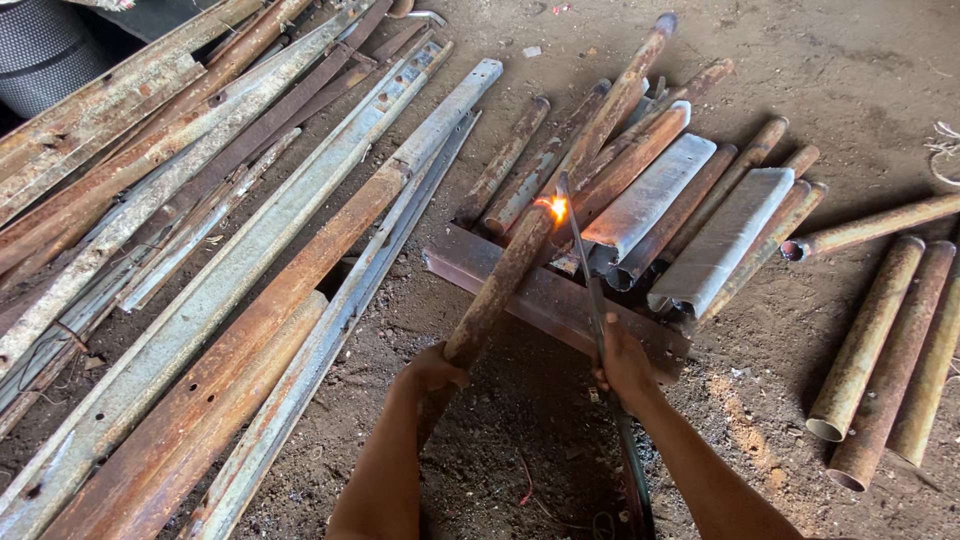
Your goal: The person cuts metal pipes using a cutting torch, holding and turning the pipes by hand.
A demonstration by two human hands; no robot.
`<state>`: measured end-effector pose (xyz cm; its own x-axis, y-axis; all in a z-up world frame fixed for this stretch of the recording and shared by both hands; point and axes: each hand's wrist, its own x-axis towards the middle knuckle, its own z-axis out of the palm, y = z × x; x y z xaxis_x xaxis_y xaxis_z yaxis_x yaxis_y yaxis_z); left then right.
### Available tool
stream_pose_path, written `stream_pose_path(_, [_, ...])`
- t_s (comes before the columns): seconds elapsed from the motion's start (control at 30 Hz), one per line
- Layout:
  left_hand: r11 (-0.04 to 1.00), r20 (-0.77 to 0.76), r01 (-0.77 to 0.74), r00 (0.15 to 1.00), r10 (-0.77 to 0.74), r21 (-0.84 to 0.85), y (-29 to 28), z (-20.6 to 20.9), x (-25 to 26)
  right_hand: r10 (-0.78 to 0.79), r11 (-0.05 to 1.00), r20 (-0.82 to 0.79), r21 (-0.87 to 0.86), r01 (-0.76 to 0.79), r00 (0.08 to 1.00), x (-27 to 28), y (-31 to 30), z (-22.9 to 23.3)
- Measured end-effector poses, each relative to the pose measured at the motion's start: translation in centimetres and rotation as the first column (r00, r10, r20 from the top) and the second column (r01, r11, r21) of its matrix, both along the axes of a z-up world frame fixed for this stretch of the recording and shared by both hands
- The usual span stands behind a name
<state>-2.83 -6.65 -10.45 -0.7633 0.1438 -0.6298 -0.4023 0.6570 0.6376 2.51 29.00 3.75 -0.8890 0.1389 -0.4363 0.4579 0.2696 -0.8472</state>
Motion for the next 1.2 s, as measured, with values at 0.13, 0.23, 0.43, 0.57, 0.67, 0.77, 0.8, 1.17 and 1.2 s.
stream_pose_path(0.13, [0.997,-0.063,0.022,0.998,-0.018,0.07,0.0,-0.9,-0.2,-0.007,0.998,-0.034,-0.067,0.005,0.999,0.2,-0.1,-0.2])
stream_pose_path(0.23, [0.996,-0.073,0.003,0.997,0.004,0.094,0.1,-1.5,-0.2,-0.03,0.995,-0.02,-0.091,0.028,0.999,0.3,-0.5,0.4])
stream_pose_path(0.43, [0.995,-0.099,0.015,0.995,-0.005,0.098,0.5,0.0,0.3,-0.04,0.996,-0.011,-0.079,0.039,0.999,0.3,-0.8,0.7])
stream_pose_path(0.57, [0.998,-0.088,0.009,0.996,-0.004,0.056,0.5,0.6,0.5,-0.02,0.997,-0.026,-0.068,0.018,0.999,0.5,-0.7,0.6])
stream_pose_path(0.67, [0.995,-0.044,-0.013,0.999,0.018,0.097,0.7,0.1,0.2,-0.016,0.999,-0.009,-0.049,0.015,1.0,0.4,-0.6,0.6])
stream_pose_path(0.77, [0.989,-0.002,-0.035,0.999,0.036,0.143,0.6,-0.6,-0.1,-0.006,0.999,0.01,-0.031,0.006,1.0,0.4,-0.5,0.7])
stream_pose_path(0.8, [0.987,-0.004,-0.039,0.999,0.04,0.159,0.6,-0.7,-0.2,0.006,1.0,0.004,-0.027,-0.006,1.0,0.5,-0.5,0.7])
stream_pose_path(1.17, [0.992,-0.036,0.0,0.999,0.004,0.125,0.5,0.4,0.2,-0.005,0.997,-0.012,-0.071,0.004,1.0,0.5,-0.5,0.6])
stream_pose_path(1.2, [0.992,-0.044,0.007,0.999,-0.002,0.123,0.4,0.5,0.2,0.005,0.997,-0.02,-0.078,-0.007,1.0,0.5,-0.4,0.6])
